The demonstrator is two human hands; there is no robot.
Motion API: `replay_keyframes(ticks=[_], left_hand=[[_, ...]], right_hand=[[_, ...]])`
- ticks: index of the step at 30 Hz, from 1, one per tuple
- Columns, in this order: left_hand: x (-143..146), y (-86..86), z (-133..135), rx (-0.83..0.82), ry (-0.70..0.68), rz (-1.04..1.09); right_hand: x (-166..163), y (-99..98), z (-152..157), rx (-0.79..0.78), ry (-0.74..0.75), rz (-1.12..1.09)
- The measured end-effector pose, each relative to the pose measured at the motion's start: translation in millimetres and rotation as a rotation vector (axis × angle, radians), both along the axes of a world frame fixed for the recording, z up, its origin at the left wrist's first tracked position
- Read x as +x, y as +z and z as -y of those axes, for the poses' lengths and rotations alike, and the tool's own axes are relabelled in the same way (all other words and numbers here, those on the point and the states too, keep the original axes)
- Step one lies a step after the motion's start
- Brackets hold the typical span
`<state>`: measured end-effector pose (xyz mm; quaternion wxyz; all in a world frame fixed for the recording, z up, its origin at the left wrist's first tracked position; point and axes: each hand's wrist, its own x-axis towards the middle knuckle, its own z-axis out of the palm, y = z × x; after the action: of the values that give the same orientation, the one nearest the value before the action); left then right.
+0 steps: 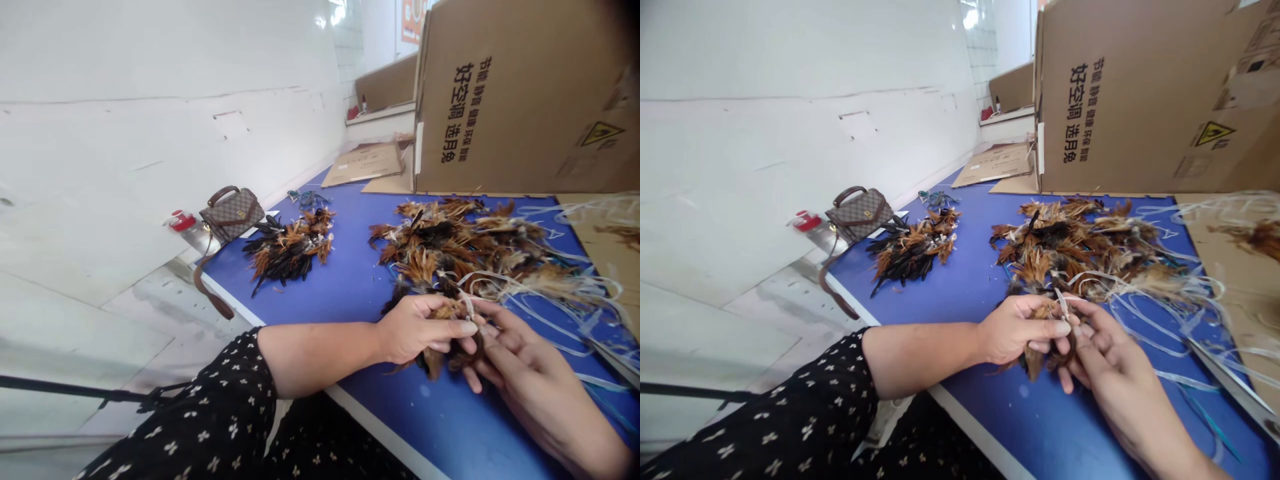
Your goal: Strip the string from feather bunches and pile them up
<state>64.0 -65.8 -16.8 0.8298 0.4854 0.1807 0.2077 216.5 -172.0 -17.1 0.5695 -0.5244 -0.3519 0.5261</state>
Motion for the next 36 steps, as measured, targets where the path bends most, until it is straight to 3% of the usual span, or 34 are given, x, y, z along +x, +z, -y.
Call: replay_keyframes(ticks=[3,7,11,14,18,22,26,36], left_hand=[[0.4,-1.9,-1.7,0.019,0.022,-0.008],[-1.0,-0.2,-3.3,0.067,0.154,-0.026],[-4.7,3.2,-3.7,0.156,0.110,-0.101],[-6.2,-0.8,-3.0,0.216,0.081,-0.126],[-6.7,-6.3,-0.7,0.280,0.103,-0.184],[-7.7,-1.0,-0.4,0.139,0.021,-0.097],[-6.2,2.3,-2.9,0.016,-0.029,-0.014],[-6.1,7.8,0.0,0.039,0.032,-0.048]], right_hand=[[1.7,-4.4,-1.4,0.009,0.004,0.106],[10.6,-11.2,-2.3,0.058,-0.231,0.402],[14.9,-13.4,3.2,0.150,-0.319,0.570],[10.0,-7.9,6.1,0.183,-0.277,0.573],[8.4,0.0,3.8,0.072,-0.272,0.555],[18.6,-3.9,1.0,-0.023,-0.301,0.530],[25.9,-11.1,1.3,-0.021,-0.287,0.549],[25.8,-16.8,3.6,0.029,-0.234,0.508]])
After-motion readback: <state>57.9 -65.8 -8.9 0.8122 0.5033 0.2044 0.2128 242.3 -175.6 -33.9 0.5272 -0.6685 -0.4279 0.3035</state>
